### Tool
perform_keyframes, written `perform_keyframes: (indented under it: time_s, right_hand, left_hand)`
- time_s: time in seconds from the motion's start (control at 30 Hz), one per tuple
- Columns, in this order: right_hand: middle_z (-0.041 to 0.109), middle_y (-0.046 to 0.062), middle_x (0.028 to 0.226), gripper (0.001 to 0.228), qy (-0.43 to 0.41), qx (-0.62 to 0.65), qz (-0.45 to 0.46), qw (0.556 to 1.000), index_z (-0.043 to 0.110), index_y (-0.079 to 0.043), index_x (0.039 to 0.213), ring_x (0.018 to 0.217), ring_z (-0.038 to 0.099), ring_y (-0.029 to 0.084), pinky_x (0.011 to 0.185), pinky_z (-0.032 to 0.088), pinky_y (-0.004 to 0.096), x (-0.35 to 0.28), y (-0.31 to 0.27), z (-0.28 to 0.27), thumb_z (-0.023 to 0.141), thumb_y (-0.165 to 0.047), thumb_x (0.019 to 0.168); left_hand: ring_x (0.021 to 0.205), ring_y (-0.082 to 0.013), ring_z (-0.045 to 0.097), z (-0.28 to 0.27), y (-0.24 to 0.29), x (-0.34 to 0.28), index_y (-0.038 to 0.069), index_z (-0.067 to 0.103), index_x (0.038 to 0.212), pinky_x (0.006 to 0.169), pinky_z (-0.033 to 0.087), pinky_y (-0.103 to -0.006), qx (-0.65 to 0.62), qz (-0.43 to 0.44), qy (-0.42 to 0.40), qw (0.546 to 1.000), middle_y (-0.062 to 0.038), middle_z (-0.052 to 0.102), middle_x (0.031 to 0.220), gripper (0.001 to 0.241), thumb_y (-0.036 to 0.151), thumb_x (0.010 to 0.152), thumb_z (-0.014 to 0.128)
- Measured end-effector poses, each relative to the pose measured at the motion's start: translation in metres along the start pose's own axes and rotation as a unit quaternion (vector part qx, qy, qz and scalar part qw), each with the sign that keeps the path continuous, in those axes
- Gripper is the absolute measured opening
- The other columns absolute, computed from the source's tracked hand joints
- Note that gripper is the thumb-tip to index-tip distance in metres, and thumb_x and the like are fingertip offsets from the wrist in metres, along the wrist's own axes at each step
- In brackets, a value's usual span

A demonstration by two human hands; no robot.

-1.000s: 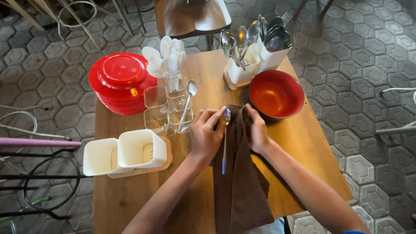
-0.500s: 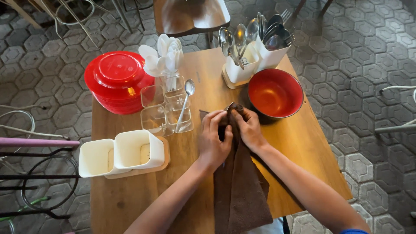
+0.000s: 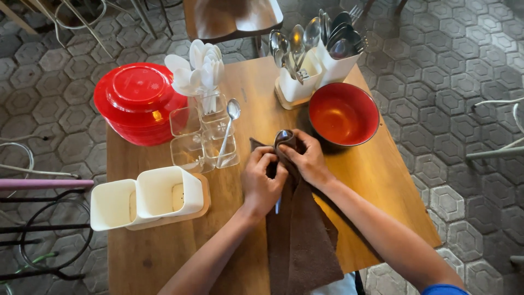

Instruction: The person is wiping plastic spoons with a brown cloth to clean them, working at a steady pace on a wooden table.

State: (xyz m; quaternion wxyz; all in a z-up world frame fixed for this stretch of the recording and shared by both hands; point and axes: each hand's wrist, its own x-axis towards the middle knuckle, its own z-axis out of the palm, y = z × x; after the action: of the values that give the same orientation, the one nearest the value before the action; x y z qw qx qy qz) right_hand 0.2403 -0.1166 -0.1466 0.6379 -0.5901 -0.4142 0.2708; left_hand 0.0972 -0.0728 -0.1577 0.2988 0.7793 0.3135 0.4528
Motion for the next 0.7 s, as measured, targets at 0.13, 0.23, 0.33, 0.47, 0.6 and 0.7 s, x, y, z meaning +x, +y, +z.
perform_keyframes:
  time_s: [0.13,0.23,0.33,0.47,0.6,0.7]
  right_hand:
    - [0.057,-0.003,0.067,0.009,0.007,-0.010,0.004,1.000,0.070,-0.008,0.084,0.063,0.052,0.007,0.056,0.047,0.021,-0.001,-0.006,0.001,0.072,-0.009,0.093]
    - [0.054,-0.003,0.067,0.021,0.023,-0.024,-0.004,0.999,0.068,-0.009,0.080,0.064,0.048,0.008,0.055,0.044,0.022,-0.003,-0.002,0.002,0.061,-0.009,0.100]
    - [0.052,-0.002,0.068,0.026,0.015,-0.026,-0.017,0.999,0.066,-0.010,0.079,0.067,0.046,0.008,0.059,0.043,0.023,0.001,0.016,-0.002,0.057,-0.010,0.104]
    - [0.055,-0.002,0.072,0.019,-0.001,-0.013,-0.028,1.000,0.067,-0.008,0.084,0.072,0.049,0.008,0.065,0.046,0.025,0.003,0.008,-0.002,0.060,-0.007,0.101]
    - [0.063,-0.001,0.079,0.007,-0.039,0.005,-0.012,0.999,0.072,-0.006,0.095,0.079,0.053,0.009,0.074,0.052,0.028,0.000,-0.019,0.003,0.066,-0.005,0.096]
    - [0.060,-0.003,0.077,0.011,-0.059,0.001,0.000,0.998,0.071,-0.008,0.095,0.073,0.051,0.009,0.068,0.046,0.024,0.001,-0.016,0.003,0.075,-0.003,0.087]
  left_hand:
    - [0.089,-0.0338,0.070,-0.001,-0.001,0.000,0.016,0.064,0.081,0.072,0.058,-0.0422,-0.021,-0.013,-0.028,0.999,0.000,0.068,0.103,0.009,0.023,0.081,0.069]
    - [0.089,-0.0365,0.069,0.000,-0.005,-0.002,0.013,0.062,0.082,0.071,0.058,-0.0438,-0.043,-0.007,-0.049,0.998,-0.002,0.065,0.106,0.011,0.023,0.084,0.066]
    - [0.088,-0.0362,0.070,-0.003,-0.005,0.000,0.013,0.059,0.081,0.072,0.058,-0.0425,-0.042,-0.003,-0.072,0.996,-0.003,0.064,0.112,0.011,0.023,0.086,0.063]
    - [0.091,-0.0391,0.069,-0.007,-0.004,0.002,0.013,0.057,0.082,0.072,0.057,-0.0451,-0.044,-0.004,-0.094,0.995,-0.005,0.062,0.114,0.012,0.022,0.088,0.060]
    - [0.092,-0.0445,0.068,-0.009,0.001,0.004,0.009,0.053,0.084,0.073,0.057,-0.0487,-0.068,-0.015,-0.101,0.992,-0.012,0.058,0.118,0.013,0.019,0.091,0.056]
    - [0.092,-0.0404,0.070,-0.009,-0.002,0.005,0.010,0.054,0.081,0.076,0.058,-0.0460,-0.060,-0.004,-0.085,0.995,-0.011,0.058,0.122,0.009,0.018,0.086,0.057]
